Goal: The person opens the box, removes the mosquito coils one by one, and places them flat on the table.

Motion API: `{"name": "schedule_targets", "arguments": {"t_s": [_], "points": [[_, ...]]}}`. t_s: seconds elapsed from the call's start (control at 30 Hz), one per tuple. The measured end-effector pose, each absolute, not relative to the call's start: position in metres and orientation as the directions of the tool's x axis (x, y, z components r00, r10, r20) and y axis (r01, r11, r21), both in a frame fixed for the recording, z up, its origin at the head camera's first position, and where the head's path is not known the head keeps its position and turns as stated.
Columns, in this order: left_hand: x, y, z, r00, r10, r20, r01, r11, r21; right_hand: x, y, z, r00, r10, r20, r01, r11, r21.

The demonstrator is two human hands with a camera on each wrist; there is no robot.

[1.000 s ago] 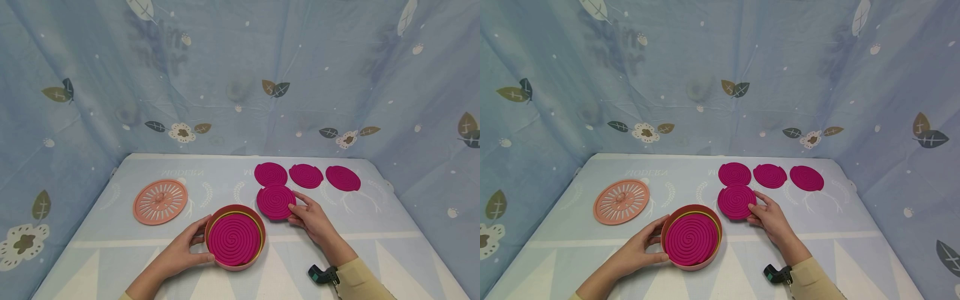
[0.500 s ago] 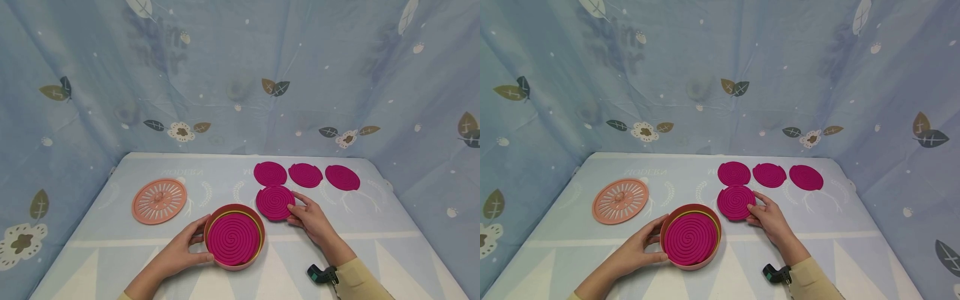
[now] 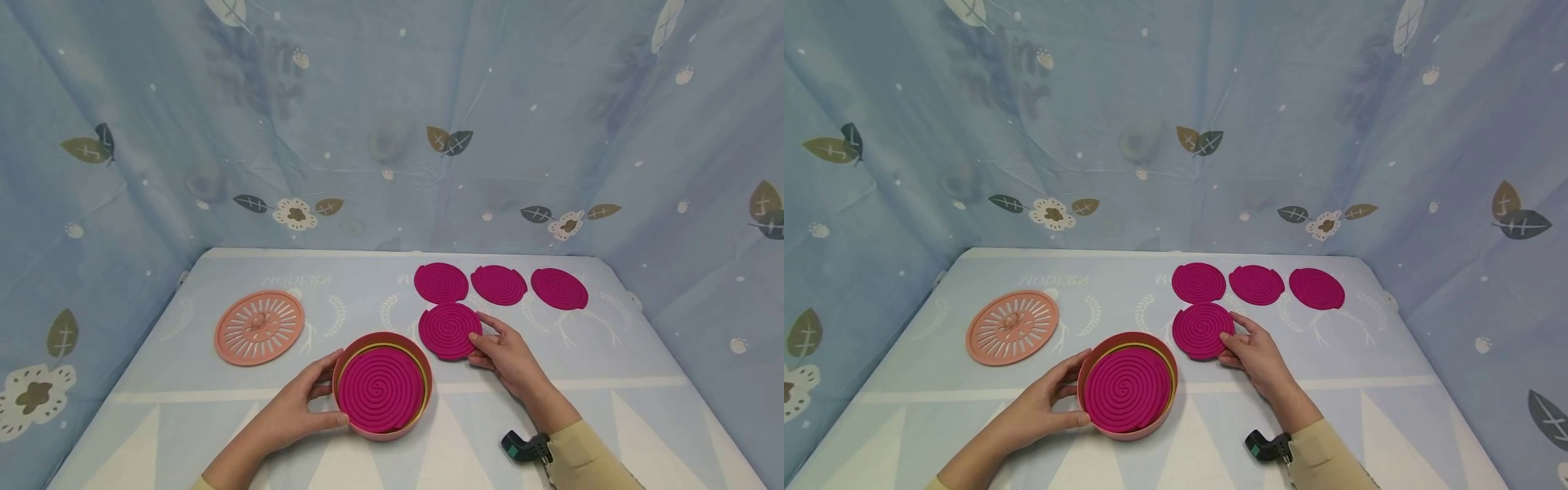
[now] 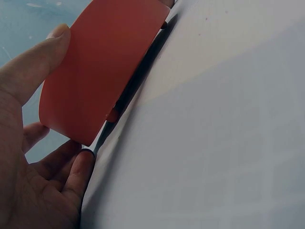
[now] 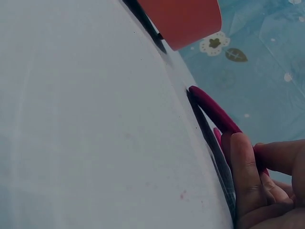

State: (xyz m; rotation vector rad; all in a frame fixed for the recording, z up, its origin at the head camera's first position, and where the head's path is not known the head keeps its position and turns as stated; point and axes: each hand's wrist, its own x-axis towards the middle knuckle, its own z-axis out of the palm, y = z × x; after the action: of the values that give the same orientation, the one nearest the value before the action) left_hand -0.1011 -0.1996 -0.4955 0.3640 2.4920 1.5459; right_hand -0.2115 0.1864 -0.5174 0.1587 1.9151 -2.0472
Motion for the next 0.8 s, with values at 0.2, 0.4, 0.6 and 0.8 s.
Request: {"name": "schedule_targets", "arguments": {"t_s": [0.2,0.4,0.6,0.8], "points": [[-0.101,-0.200,-0.494,-0.954,0.298,-0.040,0.094,0.421,0.902,-0.213,0.186,-0.517,-0.932,-0.185,-0.311,0.321,-0.031,-0.946],[-0.100,-0.201,-0.497,-0.953,0.296,-0.058,0.075,0.419,0.905,-0.212,0.189,-0.516,-0.909,-0.229,-0.347,0.359,-0.011,-0.933],[-0.100,-0.199,-0.499,-0.953,0.301,-0.037,0.096,0.414,0.905,-0.206,0.203,-0.511,-0.886,-0.316,-0.339,0.357,0.001,-0.934],[-0.100,-0.200,-0.495,-0.953,0.300,-0.037,0.098,0.423,0.901,-0.202,0.215,-0.510,-0.862,-0.400,-0.311,0.344,-0.012,-0.939]]}}
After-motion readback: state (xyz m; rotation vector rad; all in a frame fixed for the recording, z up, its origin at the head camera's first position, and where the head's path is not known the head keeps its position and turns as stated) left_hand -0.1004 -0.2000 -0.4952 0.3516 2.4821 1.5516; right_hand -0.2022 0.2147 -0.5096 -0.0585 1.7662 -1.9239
